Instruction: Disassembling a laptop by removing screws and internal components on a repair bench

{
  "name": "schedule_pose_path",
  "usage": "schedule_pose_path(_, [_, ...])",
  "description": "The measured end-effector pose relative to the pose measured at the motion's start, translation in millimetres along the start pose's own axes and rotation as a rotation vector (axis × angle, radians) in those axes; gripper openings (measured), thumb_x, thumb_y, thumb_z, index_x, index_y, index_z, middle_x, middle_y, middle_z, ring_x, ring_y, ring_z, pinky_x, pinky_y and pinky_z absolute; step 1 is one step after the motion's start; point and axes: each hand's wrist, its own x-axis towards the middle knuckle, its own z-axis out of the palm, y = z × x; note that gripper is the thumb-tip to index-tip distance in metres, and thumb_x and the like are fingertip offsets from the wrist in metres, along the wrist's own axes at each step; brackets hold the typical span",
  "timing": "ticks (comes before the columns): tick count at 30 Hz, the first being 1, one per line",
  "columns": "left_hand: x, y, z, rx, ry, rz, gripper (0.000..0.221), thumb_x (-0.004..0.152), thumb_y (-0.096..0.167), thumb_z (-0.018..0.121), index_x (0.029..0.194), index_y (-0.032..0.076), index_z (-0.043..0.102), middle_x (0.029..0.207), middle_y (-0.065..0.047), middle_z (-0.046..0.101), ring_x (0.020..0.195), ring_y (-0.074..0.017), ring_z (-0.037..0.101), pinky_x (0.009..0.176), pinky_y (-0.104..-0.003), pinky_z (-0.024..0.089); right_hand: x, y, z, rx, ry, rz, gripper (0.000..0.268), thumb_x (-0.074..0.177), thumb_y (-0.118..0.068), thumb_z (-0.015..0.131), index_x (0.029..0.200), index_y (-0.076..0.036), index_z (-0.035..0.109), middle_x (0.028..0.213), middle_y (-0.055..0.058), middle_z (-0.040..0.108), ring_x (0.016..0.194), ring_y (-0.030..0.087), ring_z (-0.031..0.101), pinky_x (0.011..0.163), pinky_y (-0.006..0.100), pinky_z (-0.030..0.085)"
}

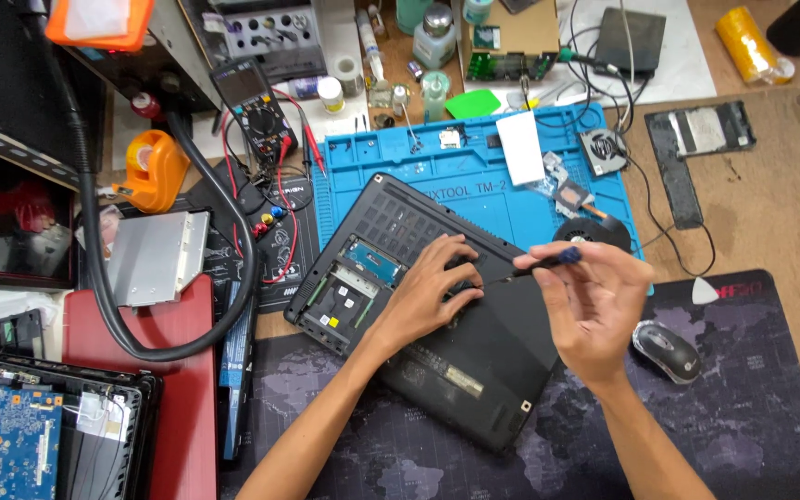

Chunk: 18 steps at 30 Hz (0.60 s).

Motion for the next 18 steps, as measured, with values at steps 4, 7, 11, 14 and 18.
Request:
schedule_pose_path(4, [-3, -9, 5, -0.042, 0.047, -0.027, 0.008, 0.097, 0.014, 0.070, 0.097, 0.013, 0.063, 0.118, -0.010, 0.061, 0.138, -0.0342, 0.051, 0.124, -0.052, 0.031, 0, 11, -12, -0.024, 0.072, -0.029, 0.049, 0.096, 0.012, 0.061, 0.136, 0.005, 0.033, 0.105, 0.030, 0.063, 0.088, 0.037, 0.074, 0.081, 0.044, 0.064])
schedule_pose_path(7, [-3, -15, 5, -0.179, 0.146, -0.089, 0.007, 0.100, 0.014, 0.068, 0.094, 0.012, 0.067, 0.099, -0.006, 0.063, 0.120, -0.0283, 0.064, 0.116, -0.048, 0.042, 5, 18, -11, -0.161, 0.131, 0.015, 0.046, 0.095, 0.009, 0.069, 0.136, 0.014, 0.049, 0.108, 0.027, 0.062, 0.086, 0.032, 0.071, 0.071, 0.038, 0.063])
schedule_pose_path(11, [-3, -9, -8, -0.318, 0.266, -0.153, 0.014, 0.100, 0.005, 0.066, 0.105, 0.013, 0.077, 0.092, -0.004, 0.070, 0.100, -0.0242, 0.071, 0.101, -0.043, 0.055, 6, 36, 0, -0.097, 0.062, 0.339, 0.034, 0.103, -0.001, 0.061, 0.137, 0.003, 0.057, 0.098, 0.015, 0.065, 0.059, 0.010, 0.060, 0.050, 0.021, 0.052])
schedule_pose_path(14, [-3, -14, -24, -0.328, 0.329, -0.179, 0.020, 0.098, 0.001, 0.065, 0.107, 0.012, 0.078, 0.090, -0.007, 0.071, 0.095, -0.0263, 0.072, 0.092, -0.043, 0.057, -2, 63, 4, -0.017, 0.009, 0.491, 0.035, 0.102, -0.004, 0.060, 0.137, -0.001, 0.059, 0.095, 0.011, 0.065, 0.055, 0.008, 0.060, 0.047, 0.020, 0.051])
schedule_pose_path(18, [6, -29, -56, -0.210, 0.476, -0.293, 0.023, 0.093, -0.004, 0.064, 0.102, 0.012, 0.078, 0.088, -0.009, 0.072, 0.091, -0.0290, 0.072, 0.088, -0.041, 0.057, -12, 83, 5, -0.018, -0.034, 0.556, 0.035, 0.102, -0.006, 0.061, 0.136, -0.002, 0.061, 0.094, 0.013, 0.063, 0.054, 0.012, 0.062, 0.045, 0.023, 0.051])
